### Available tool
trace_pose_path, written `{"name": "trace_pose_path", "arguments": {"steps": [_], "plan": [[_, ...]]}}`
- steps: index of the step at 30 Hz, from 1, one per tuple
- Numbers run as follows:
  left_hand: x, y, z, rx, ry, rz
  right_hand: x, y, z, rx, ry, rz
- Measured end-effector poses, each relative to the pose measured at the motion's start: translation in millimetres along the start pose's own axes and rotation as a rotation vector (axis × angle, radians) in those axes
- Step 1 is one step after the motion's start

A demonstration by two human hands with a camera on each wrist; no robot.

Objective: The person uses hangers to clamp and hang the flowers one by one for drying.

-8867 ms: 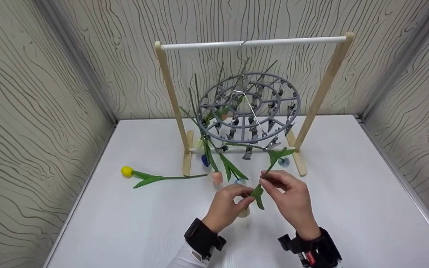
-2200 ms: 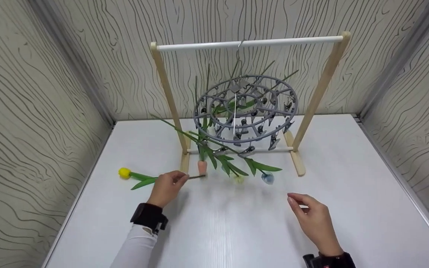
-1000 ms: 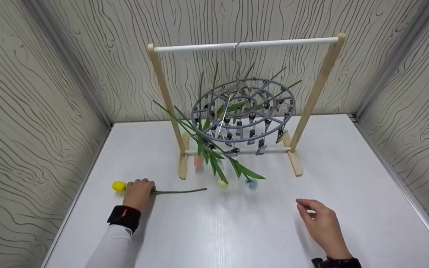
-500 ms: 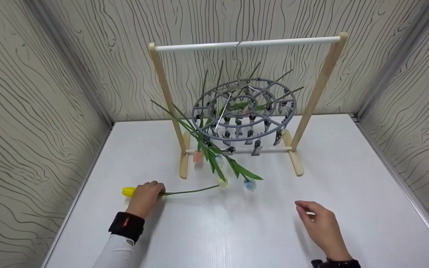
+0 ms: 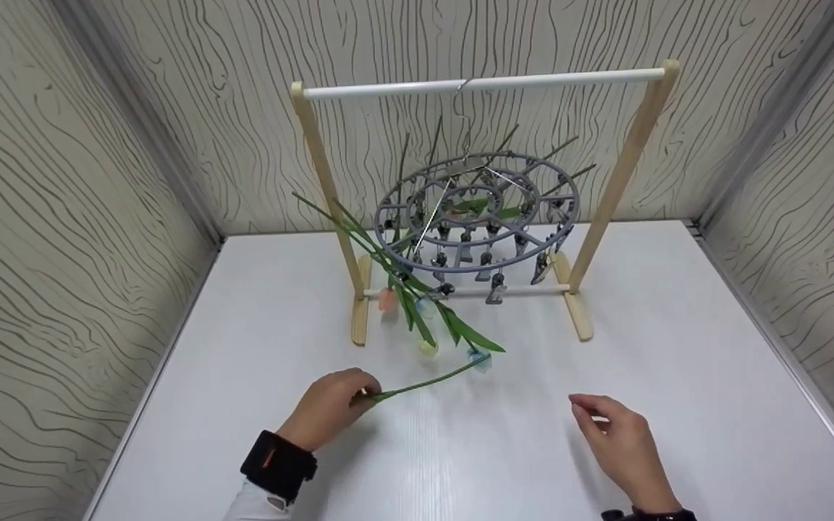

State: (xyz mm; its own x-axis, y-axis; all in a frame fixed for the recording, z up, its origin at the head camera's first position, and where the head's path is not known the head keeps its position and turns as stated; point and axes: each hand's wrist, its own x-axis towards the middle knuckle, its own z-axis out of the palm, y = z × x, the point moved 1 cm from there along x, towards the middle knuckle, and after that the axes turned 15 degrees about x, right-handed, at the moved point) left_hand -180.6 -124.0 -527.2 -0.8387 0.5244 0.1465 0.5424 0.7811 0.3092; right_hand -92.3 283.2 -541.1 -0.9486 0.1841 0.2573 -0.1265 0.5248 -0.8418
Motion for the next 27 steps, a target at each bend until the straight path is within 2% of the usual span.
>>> {"name": "trace_pose_path", "arguments": {"steps": [5, 13, 20, 27], "plan": [[4.6, 28.2, 1.4, -0.175, -0.003, 0.049, -3.9, -5.6, 6.6, 0.037, -0.012, 0.015], [15.9, 72.4, 3.3, -0.399, 0.095, 0.127, -9.8, -23.8, 12.3, 0.108, -0.017, 0.011], [30.5, 102.6, 10.0, -0.488, 0.138, 0.168, -13.6, -41.8, 15.2, 0.189, 0.003, -0.023], [42.9, 127.4, 11.9, -0.504, 0.176, 0.19, -12.8, -64.1, 11.8, 0.309, 0.085, -0.135]]}}
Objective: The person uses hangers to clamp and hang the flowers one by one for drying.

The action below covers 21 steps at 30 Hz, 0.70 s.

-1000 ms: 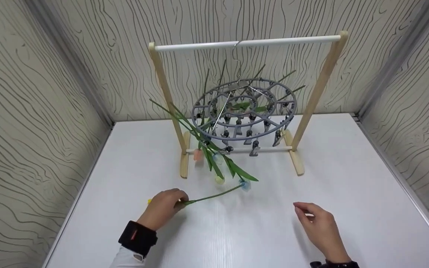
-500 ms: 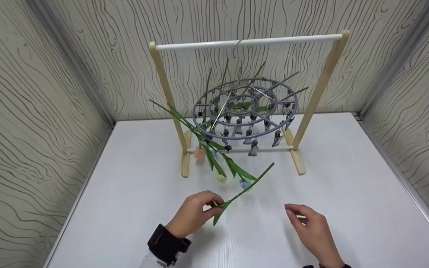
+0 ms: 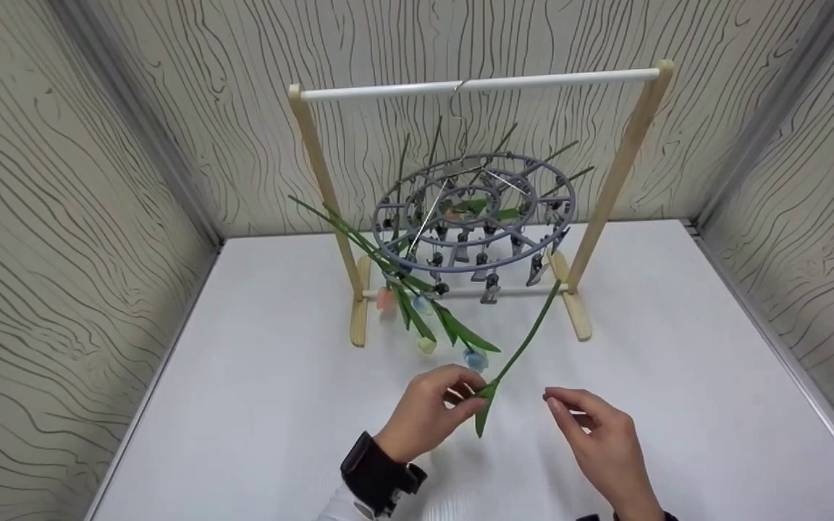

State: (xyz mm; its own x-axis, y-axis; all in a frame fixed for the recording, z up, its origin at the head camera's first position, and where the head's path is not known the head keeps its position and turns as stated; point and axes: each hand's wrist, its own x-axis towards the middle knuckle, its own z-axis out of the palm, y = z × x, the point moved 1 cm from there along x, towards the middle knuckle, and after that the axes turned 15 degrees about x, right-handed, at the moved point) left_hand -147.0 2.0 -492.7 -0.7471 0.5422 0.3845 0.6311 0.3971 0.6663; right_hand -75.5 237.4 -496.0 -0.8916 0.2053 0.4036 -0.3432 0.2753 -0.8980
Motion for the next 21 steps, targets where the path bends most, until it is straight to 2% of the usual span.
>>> {"name": "trace_pose_path", "arguments": {"steps": [3, 8, 21], "plan": [[5.0, 4.9, 5.6, -0.001, 0.022, 0.006, 4.0, -9.7, 1.3, 0.037, 0.006, -0.047], [12.1, 11.1, 11.6, 0.001, 0.052, 0.026, 14.5, -24.1, 3.9, 0.057, -0.034, -0.111], [17.4, 13.6, 21.6, 0.017, 0.077, 0.057, 40.7, -49.4, 16.3, 0.031, -0.166, -0.167]]}}
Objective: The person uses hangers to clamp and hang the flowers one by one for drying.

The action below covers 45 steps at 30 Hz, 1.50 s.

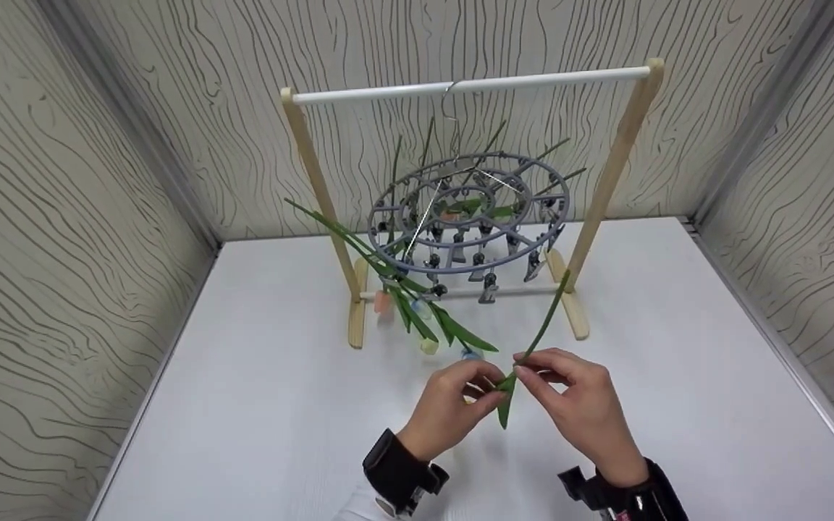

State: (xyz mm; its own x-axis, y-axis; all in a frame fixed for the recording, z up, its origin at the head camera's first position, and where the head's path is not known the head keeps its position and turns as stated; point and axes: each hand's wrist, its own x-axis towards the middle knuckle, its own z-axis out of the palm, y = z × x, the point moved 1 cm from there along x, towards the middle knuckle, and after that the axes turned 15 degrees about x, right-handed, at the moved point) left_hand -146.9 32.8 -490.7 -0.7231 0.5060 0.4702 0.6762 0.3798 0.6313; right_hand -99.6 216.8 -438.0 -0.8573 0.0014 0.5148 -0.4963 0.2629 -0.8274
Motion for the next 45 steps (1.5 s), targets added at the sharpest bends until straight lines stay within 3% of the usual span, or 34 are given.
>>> {"name": "trace_pose_path", "arguments": {"steps": [12, 21, 28, 33, 38, 41, 45], "plan": [[2.8, -5.1, 2.3, 0.048, 0.094, -0.038, 21.3, -8.0, -8.5, -0.1, -0.076, -0.074], [12.3, 5.1, 7.1, 0.042, 0.135, 0.003, 26.9, -10.1, -5.0, -0.142, -0.072, -0.008], [14.5, 4.7, 7.5, 0.018, 0.125, -0.032, 31.8, -7.5, -9.4, -0.125, -0.08, 0.027], [14.2, 4.7, 6.0, 0.005, 0.11, -0.069, 47.0, -4.4, -28.5, -0.139, -0.005, 0.062], [13.2, 4.9, 4.7, -0.006, 0.111, -0.087, 78.0, 6.2, -49.9, -0.178, 0.065, 0.068], [12.9, 4.3, 5.3, -0.011, 0.111, -0.088, 99.9, 14.1, -57.7, -0.164, -0.007, 0.107], [13.6, 5.2, 5.9, -0.015, 0.104, -0.097, 125.5, 21.9, -62.9, -0.137, -0.173, 0.237]]}}
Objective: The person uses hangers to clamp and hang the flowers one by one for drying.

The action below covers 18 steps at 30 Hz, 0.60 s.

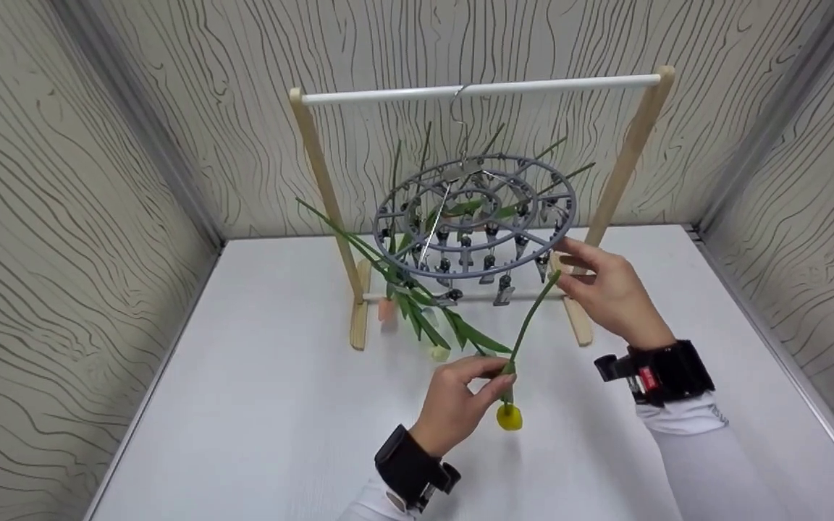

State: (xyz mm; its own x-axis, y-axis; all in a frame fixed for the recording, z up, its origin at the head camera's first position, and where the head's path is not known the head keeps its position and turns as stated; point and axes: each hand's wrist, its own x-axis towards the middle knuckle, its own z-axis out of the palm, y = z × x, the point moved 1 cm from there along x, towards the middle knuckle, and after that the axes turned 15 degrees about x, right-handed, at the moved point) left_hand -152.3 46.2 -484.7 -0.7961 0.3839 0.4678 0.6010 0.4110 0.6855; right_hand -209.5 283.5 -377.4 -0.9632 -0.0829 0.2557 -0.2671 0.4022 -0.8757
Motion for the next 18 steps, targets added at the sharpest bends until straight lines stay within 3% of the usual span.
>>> {"name": "trace_pose_path", "arguments": {"steps": [4, 11, 18], "plan": [[0.7, 1.0, -0.6, -0.002, -0.002, -0.004, 15.1, 1.1, -4.8, -0.022, -0.092, 0.071], [0.1, -0.4, -3.0, 0.01, 0.016, 0.003, 22.1, 3.7, -6.5, -0.103, -0.095, -0.029], [0.7, -2.1, -6.1, -0.006, 0.022, 0.0, 20.5, 3.5, -2.8, -0.075, -0.127, 0.029]]}}
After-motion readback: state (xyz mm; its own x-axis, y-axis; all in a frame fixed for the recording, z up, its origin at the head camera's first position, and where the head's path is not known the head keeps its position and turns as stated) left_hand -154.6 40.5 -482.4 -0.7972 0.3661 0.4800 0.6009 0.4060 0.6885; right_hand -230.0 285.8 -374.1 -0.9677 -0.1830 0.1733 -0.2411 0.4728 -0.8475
